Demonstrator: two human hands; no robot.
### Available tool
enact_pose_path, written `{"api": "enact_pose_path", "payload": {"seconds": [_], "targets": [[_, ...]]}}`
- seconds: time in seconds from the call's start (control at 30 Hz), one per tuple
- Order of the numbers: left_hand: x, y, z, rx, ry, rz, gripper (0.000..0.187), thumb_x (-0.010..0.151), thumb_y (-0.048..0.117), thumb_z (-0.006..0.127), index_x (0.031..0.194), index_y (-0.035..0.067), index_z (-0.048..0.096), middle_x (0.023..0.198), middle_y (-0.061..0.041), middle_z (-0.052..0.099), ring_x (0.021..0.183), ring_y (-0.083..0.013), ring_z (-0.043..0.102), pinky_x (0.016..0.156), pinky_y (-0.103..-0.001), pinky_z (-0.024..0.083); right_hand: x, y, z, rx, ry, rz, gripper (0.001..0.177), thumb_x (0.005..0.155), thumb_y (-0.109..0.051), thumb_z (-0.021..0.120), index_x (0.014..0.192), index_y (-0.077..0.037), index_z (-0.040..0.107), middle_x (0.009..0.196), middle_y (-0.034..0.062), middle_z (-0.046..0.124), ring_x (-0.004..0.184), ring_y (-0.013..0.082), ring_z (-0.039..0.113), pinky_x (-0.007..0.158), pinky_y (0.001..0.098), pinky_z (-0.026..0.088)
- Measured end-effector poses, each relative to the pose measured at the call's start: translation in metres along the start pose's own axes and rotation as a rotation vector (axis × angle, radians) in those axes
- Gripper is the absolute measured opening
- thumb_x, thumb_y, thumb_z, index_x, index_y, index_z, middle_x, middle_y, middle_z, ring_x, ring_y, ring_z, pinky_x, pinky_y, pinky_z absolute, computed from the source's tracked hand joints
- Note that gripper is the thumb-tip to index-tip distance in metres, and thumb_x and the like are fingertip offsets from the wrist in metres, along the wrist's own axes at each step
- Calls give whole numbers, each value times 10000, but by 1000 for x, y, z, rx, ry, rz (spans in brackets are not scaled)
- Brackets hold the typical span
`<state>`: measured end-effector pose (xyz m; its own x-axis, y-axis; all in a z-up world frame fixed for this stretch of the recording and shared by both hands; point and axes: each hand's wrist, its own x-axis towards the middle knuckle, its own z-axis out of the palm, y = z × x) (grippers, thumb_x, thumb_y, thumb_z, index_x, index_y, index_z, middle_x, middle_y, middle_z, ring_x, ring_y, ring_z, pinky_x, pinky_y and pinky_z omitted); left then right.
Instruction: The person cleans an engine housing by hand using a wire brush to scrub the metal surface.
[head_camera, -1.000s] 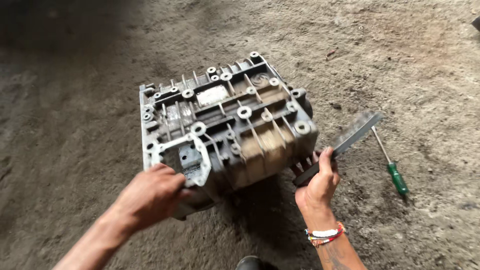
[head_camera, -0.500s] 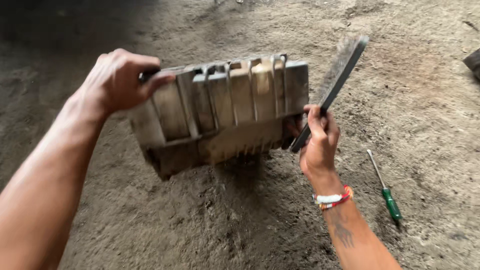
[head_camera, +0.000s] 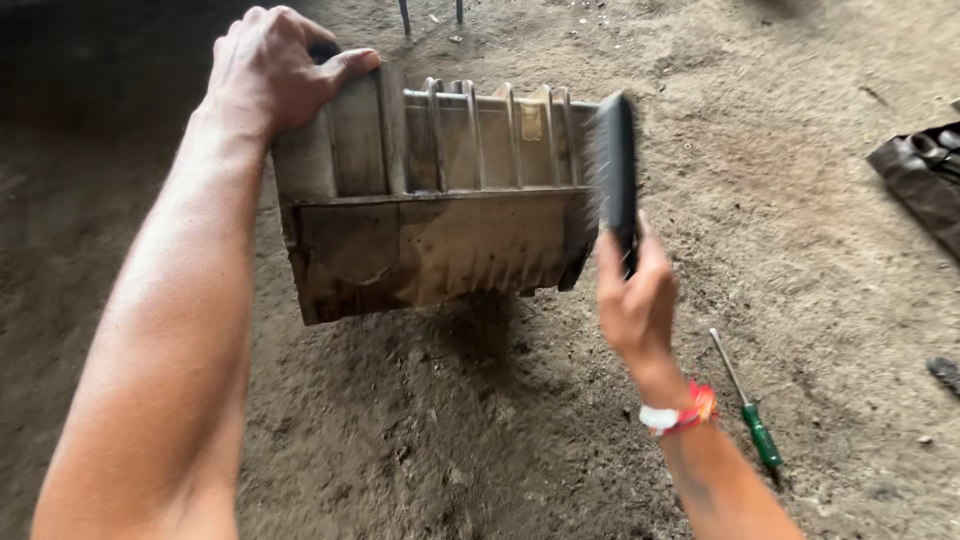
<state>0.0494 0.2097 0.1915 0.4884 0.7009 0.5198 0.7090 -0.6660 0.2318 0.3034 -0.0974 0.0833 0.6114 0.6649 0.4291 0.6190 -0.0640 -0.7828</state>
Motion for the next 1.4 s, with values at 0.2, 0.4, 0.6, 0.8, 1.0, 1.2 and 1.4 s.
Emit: {"api": "enact_pose_path", "payload": {"seconds": [0.2, 0.4, 0.6, 0.8, 1.0, 1.2, 1.4], "targets": [[28, 7, 13, 70, 25, -64, 596, 842, 753, 756, 1032, 192, 821, 1059, -207, 707, 1013, -349, 667, 852, -487, 529, 0, -23, 26, -218, -36, -235, 477, 1012, -138, 608, 1485, -78, 583, 1069, 222, 695, 931, 375, 685, 857, 422, 534], [53, 9, 20, 18, 16, -55, 568, 832, 710, 785, 986, 164, 814, 1050, -159, 740, 1026, -333, 679, 887, -464, 529, 17, -18, 19, -265, -139, -316, 466, 1000, -138, 587, 1458, -56, 584, 1054, 240, 695, 918, 329, 689, 835, 436, 532], [72, 12, 24, 7, -71, -78, 567, 854, 682, 771, 966, 128, 809, 1005, -140, 756, 942, -283, 722, 865, -440, 556, 151, -18, 56, -242, -225, -248, 445, 1086, -204, 541, 1511, -72, 537, 888, 214, 683, 724, 225, 617, 665, 358, 483], [88, 23, 24, -2, -193, -191, 536, 869, 675, 719, 1042, 170, 773, 977, -119, 744, 835, -254, 731, 795, -406, 586, 58, 10, 32, -124, -249, -301, 516, 1070, -177, 410, 1578, -86, 400, 1231, 167, 640, 637, 167, 653, 592, 338, 518], [86, 22, 28, -9, -97, -127, 563, 895, 643, 727, 998, 92, 779, 927, -115, 762, 842, -243, 720, 779, -425, 575, 165, -14, 53, -257, -273, -293, 438, 1071, -154, 538, 1493, -35, 524, 918, 185, 688, 739, 247, 610, 693, 402, 502], [92, 21, 36, 67, -43, -82, 585, 875, 664, 770, 1060, 109, 769, 952, -121, 732, 884, -258, 709, 793, -419, 577, 90, 5, 25, -225, -250, -431, 488, 1008, -138, 536, 1478, -10, 542, 827, 203, 648, 754, 269, 635, 729, 395, 504], [92, 24, 32, -96, -77, -137, 560, 890, 624, 753, 1088, 100, 736, 873, -105, 744, 781, -232, 727, 728, -400, 585, 169, -9, 52, -223, -262, -551, 423, 1062, -95, 580, 1472, 4, 533, 1284, 296, 656, 1115, 307, 686, 980, 410, 522]]}}
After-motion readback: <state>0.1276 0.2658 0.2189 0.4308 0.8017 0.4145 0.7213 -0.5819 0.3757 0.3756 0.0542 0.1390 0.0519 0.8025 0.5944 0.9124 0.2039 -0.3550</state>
